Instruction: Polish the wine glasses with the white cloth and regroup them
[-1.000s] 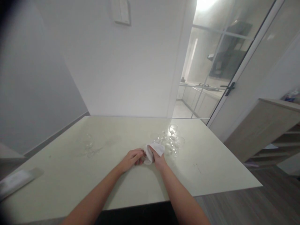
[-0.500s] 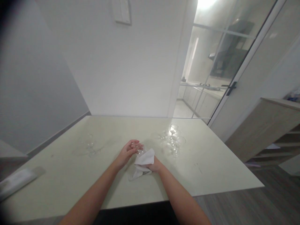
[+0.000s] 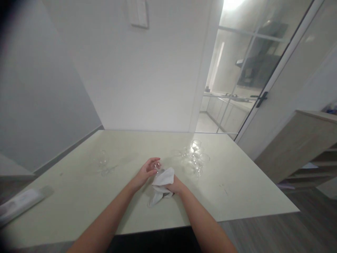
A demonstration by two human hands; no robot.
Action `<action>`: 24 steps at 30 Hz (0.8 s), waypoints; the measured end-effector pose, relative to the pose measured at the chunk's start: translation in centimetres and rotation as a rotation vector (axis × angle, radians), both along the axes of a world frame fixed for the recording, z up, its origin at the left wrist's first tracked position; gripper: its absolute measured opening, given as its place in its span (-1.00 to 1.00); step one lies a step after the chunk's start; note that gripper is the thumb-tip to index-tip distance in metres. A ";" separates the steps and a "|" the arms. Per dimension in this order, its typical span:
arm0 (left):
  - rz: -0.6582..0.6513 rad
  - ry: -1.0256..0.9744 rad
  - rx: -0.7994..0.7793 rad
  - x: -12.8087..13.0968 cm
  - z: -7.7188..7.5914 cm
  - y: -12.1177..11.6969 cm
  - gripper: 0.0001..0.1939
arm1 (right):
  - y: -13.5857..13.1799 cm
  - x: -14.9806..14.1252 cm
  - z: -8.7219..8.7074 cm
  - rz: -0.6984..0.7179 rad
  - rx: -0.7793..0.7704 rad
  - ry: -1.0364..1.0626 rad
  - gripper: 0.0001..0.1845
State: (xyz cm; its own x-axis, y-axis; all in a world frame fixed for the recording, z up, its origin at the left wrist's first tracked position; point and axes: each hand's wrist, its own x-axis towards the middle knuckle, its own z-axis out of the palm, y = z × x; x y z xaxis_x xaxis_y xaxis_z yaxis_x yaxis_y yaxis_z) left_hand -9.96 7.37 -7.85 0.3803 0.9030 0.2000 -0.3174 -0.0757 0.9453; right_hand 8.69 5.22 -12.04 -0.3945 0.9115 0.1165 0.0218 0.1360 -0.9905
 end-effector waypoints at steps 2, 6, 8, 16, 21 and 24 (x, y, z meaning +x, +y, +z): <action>-0.051 -0.011 -0.007 0.0 0.1 0.0 -0.35 | -0.1 0.0 0.3 0.006 0.017 -0.007 -0.69; -0.027 0.006 0.004 0.1 0.2 -0.2 -0.34 | -0.3 -0.1 1.0 0.005 0.017 -0.010 -0.76; 0.015 0.060 0.000 0.0 0.3 -0.2 -0.35 | -0.4 -0.1 1.4 0.026 0.018 -0.007 -0.77; -0.064 0.056 -0.008 -0.1 0.1 -0.1 -0.35 | -0.4 -0.3 2.0 0.028 -0.019 0.034 -0.62; -0.023 0.070 -0.009 -0.1 0.5 -0.2 -0.36 | -0.6 -0.4 1.8 0.033 -0.053 0.087 -0.58; -0.074 -0.010 -0.003 -0.1 0.5 -0.2 -0.35 | -0.5 -0.4 1.8 0.017 -0.084 0.082 -0.59</action>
